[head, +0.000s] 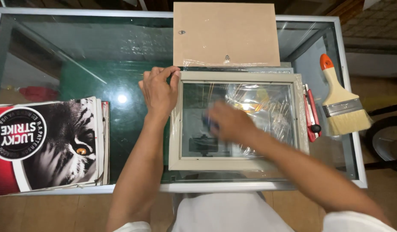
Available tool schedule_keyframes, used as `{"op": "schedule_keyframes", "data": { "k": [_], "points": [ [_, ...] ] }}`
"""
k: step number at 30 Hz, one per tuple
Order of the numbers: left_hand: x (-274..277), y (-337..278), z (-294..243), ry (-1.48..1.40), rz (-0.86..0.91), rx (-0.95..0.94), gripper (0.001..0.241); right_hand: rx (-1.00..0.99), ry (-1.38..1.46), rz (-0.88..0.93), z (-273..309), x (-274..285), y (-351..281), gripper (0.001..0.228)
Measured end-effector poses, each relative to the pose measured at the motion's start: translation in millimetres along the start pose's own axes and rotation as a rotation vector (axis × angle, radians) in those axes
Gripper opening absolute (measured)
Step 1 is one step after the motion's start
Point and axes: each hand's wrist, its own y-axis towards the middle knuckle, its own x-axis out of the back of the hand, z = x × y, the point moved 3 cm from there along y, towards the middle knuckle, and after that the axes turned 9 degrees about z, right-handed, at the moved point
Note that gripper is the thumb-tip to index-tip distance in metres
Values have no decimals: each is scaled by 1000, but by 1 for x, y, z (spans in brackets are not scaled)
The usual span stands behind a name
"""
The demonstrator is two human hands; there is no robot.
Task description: Cleaning the glass and assembling a picture frame with a poster inside.
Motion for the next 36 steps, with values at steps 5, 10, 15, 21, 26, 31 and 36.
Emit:
{"op": "schedule_keyframes", "data": {
  "k": [5,10,15,21,26,31,36],
  "points": [
    [0,-2,-1,-3,-14,-12,8,-210,25,-100,-39,15,15,41],
    [1,-1,-2,4,-10,-1,9,80,22,31,39,1,-66,32],
    [-1,0,0,4,-3,1,8,-160,35,186,-22,4,-42,39],
    [0,-2,-1,6,-14,-8,8,-249,-80,-149,-75,14,-29,43],
    [-4,0,0,12,-23,-9,8,-61,-21,-13,-11,-3,-93,36],
    [-2,-2,-1,38,-12,-16,7,-340,-40,102,-74,-2,-65,38],
    [-3,0,0,30,-18,-12,8,-310,-146,-137,-116,17,-48,44]
  ]
}}
